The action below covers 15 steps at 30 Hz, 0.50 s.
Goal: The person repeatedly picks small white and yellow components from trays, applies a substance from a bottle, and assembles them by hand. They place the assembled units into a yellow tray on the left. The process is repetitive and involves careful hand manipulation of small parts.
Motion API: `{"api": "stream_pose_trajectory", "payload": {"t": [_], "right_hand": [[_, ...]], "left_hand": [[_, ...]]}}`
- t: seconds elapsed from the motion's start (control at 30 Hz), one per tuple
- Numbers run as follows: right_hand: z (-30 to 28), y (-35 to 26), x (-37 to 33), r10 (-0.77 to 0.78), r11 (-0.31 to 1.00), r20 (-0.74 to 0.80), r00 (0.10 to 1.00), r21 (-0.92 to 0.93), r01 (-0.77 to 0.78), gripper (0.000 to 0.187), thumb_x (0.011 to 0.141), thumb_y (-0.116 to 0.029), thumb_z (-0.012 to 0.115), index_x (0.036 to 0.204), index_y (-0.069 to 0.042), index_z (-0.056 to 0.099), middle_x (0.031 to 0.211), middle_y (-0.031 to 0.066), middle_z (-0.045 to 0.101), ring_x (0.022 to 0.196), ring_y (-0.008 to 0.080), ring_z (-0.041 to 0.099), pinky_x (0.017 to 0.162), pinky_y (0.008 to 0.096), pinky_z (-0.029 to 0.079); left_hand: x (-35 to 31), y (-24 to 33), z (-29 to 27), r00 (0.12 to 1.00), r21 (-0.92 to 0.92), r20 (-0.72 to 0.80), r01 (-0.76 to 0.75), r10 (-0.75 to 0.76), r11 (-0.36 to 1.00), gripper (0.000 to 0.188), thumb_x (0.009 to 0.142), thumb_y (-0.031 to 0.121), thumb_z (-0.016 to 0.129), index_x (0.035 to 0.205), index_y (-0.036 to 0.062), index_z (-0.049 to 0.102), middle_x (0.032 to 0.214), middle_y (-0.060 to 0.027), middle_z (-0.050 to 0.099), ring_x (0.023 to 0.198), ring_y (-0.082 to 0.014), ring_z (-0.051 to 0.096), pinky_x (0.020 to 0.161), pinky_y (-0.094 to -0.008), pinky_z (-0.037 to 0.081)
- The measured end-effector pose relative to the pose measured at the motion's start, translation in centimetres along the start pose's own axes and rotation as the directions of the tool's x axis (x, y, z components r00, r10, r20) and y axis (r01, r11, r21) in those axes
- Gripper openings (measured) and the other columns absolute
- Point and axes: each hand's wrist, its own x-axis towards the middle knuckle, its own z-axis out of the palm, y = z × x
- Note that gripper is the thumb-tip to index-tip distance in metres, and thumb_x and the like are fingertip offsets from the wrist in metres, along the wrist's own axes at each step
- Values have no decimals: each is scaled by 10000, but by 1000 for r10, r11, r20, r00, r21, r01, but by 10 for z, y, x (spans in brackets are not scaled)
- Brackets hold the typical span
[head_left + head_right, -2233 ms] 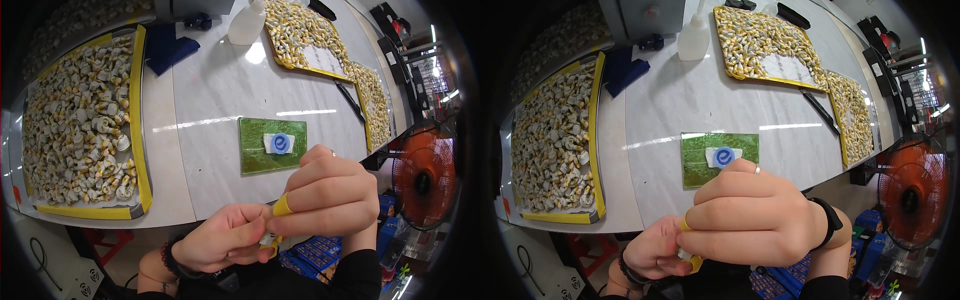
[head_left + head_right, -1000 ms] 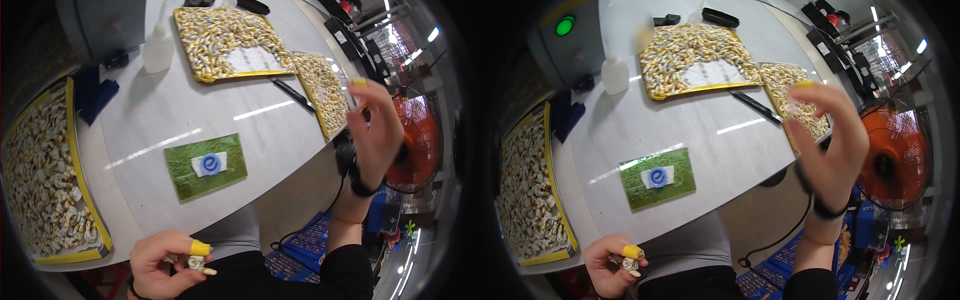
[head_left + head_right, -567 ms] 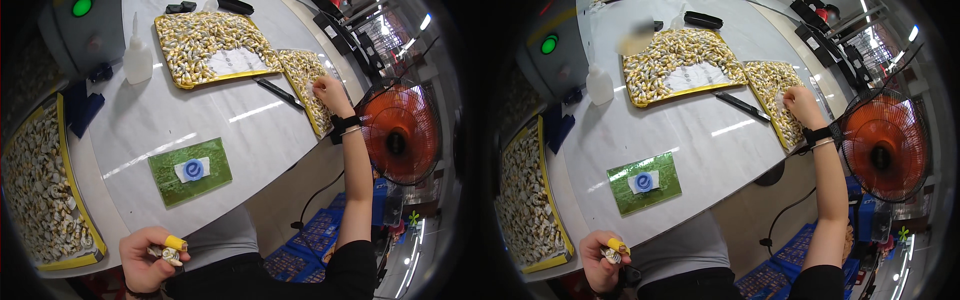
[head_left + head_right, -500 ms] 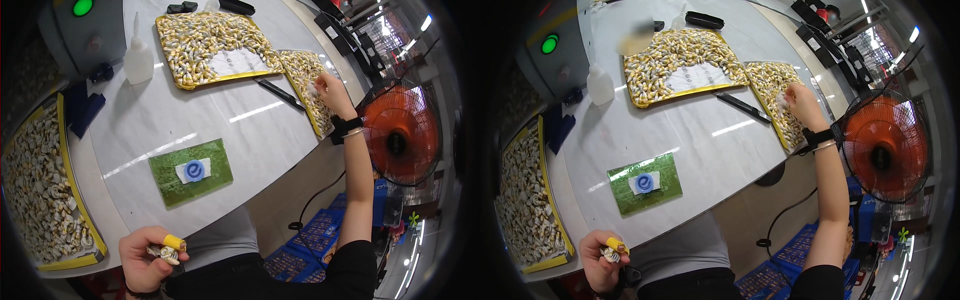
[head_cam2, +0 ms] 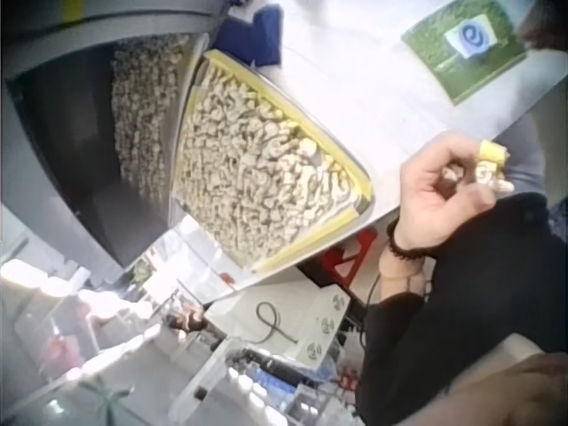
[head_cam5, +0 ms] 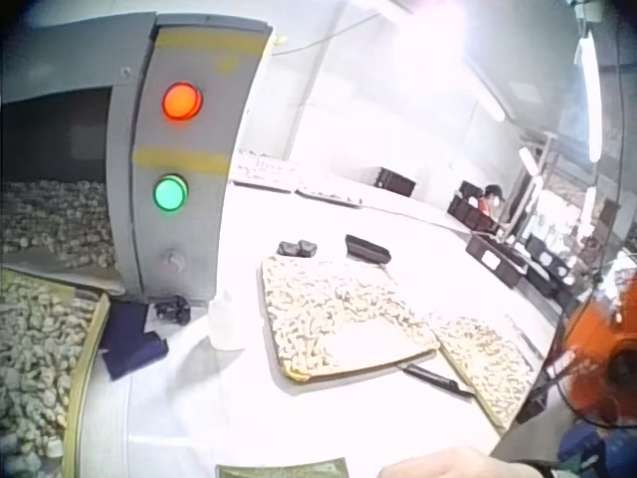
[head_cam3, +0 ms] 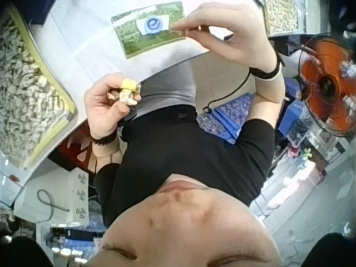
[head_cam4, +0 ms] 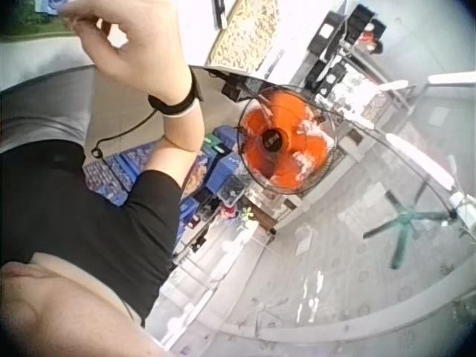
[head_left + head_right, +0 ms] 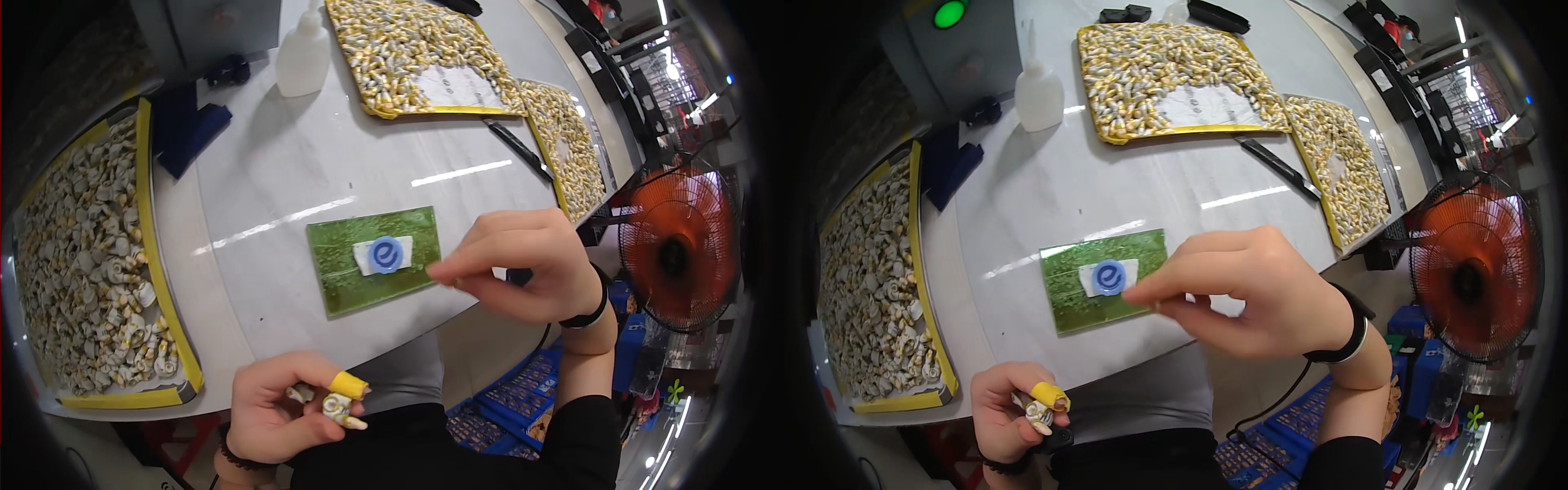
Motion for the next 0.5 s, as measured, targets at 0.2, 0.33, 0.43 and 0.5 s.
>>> {"api": "stream_pose_trajectory", "payload": {"t": [0.2, 0.33, 0.43, 0.5], "right_hand": [[15, 8, 19, -189, 908, 21, 982, -376, 183, 230, 668, 35, 654, 891, -20, 633, 727, 74, 583, 667, 233, 573, 579, 325, 474], [20, 9, 23, -174, 887, 84, 981, -420, 193, 194, 645, 13, 623, 828, -22, 571, 724, 67, 541, 687, 230, 537, 596, 314, 463], [23, 6, 27, -196, 858, 103, 975, -464, 221, 185, 643, 34, 633, 811, -28, 584, 702, 63, 531, 668, 229, 534, 571, 317, 458], [27, 5, 29, -207, 856, 88, 974, -467, 224, 183, 648, 54, 645, 804, -33, 604, 695, 60, 537, 657, 230, 541, 552, 316, 456]], "left_hand": [[1, -2, -8, 995, 51, 95, -17, 12, 999, 308, 728, 75, 752, 981, -35, 617, 869, -85, 649, 623, -33, 474, 571, -171, 368], [1, -4, -9, 993, 38, 117, -36, 31, 999, 309, 725, 86, 759, 981, -21, 621, 869, -69, 650, 580, -22, 400, 549, -170, 335], [2, -6, -12, 991, 38, 126, -47, 42, 998, 316, 723, 101, 766, 975, -20, 619, 871, -72, 655, 576, -21, 400, 548, -165, 334], [2, -7, -10, 993, 26, 99, -70, 67, 997, 318, 717, 100, 771, 972, -15, 619, 877, -76, 660, 571, -18, 407, 542, -159, 334]]}}
